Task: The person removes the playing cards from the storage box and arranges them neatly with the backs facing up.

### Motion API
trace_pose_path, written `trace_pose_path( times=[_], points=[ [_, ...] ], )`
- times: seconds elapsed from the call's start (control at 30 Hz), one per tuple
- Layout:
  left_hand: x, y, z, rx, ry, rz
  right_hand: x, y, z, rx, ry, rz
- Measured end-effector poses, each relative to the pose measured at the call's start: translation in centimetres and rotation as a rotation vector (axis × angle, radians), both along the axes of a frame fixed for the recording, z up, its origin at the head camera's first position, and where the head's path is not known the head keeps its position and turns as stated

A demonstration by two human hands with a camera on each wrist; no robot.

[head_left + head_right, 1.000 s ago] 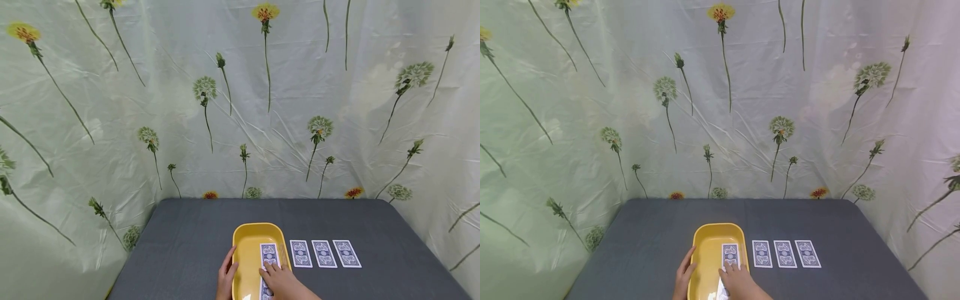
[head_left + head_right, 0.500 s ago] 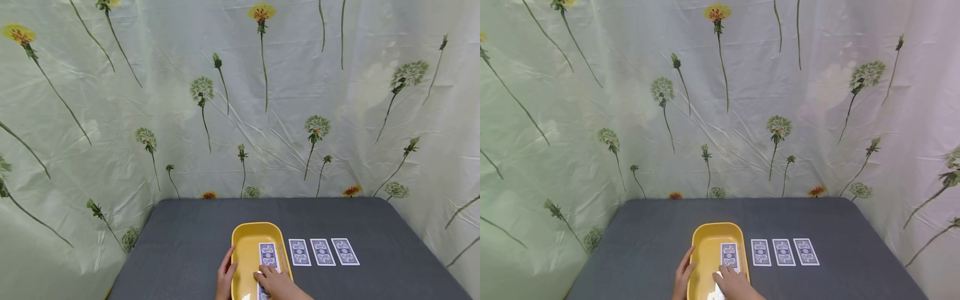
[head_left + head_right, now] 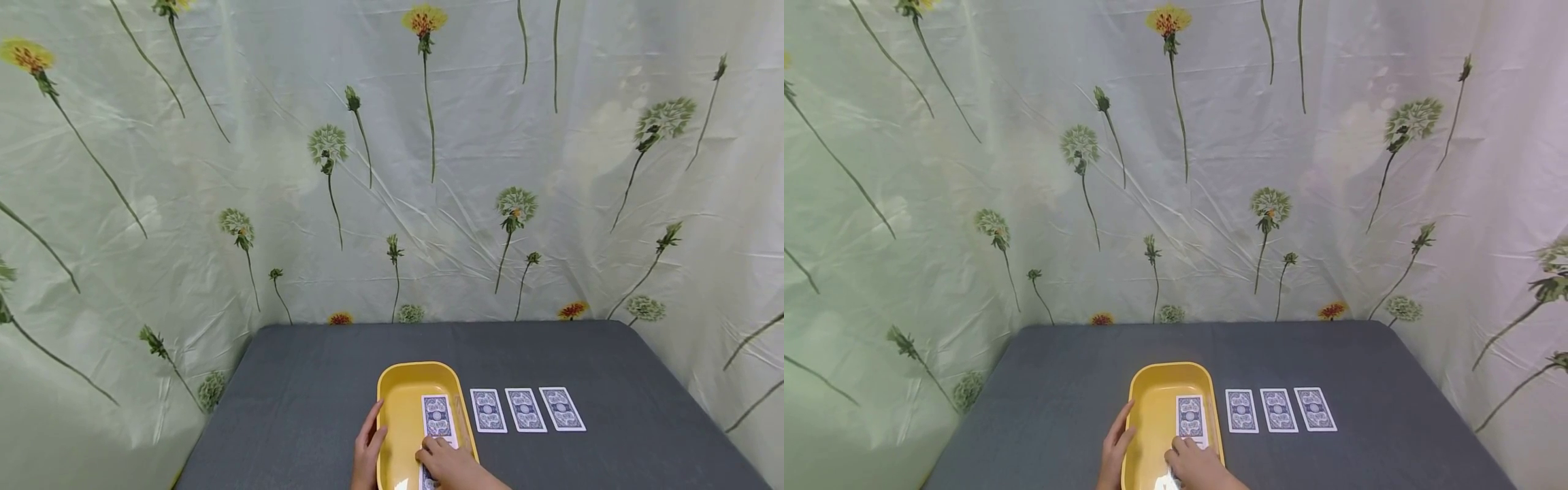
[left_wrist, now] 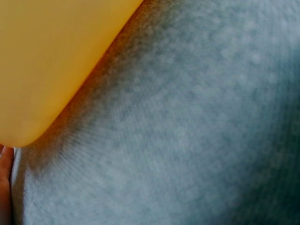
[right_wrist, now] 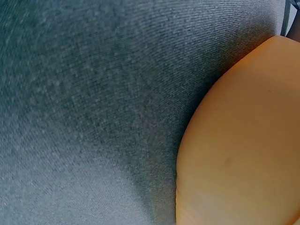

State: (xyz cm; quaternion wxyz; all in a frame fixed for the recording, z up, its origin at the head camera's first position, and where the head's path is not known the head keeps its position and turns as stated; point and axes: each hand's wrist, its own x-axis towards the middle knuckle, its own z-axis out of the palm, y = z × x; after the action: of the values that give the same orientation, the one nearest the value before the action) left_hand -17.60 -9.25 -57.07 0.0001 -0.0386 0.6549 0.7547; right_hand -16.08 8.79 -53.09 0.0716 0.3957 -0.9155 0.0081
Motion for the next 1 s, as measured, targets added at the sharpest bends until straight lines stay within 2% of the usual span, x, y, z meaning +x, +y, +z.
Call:
trace_pose_path(
  times=[0.07, 0.23, 0.3, 0.63, 1.0],
  points=[
    [0.01, 0.00, 0.04, -0.003, -0.007, -0.001, -0.03, -0.01, 0.12, -0.005, -0.028, -0.008],
    [0.06, 0.02, 0.12, -0.012, -0.012, -0.001, -0.21, 0.09, 0.72, -0.021, -0.207, -0.020],
    [0.05, 0.01, 0.12, -0.008, -0.015, -0.003, -0.21, 0.09, 0.87, -0.026, -0.245, -0.023],
    [0.03, 0.08, 0.08, -0.015, -0.019, 0.009, -0.54, -0.14, 0.37, 0.023, -0.182, -0.080],
    [0.09, 0.09, 0.08, -0.024, -0.027, 0.008, -0.49, -0.47, 0.67, 0.057, -0.155, -0.152]
  ],
)
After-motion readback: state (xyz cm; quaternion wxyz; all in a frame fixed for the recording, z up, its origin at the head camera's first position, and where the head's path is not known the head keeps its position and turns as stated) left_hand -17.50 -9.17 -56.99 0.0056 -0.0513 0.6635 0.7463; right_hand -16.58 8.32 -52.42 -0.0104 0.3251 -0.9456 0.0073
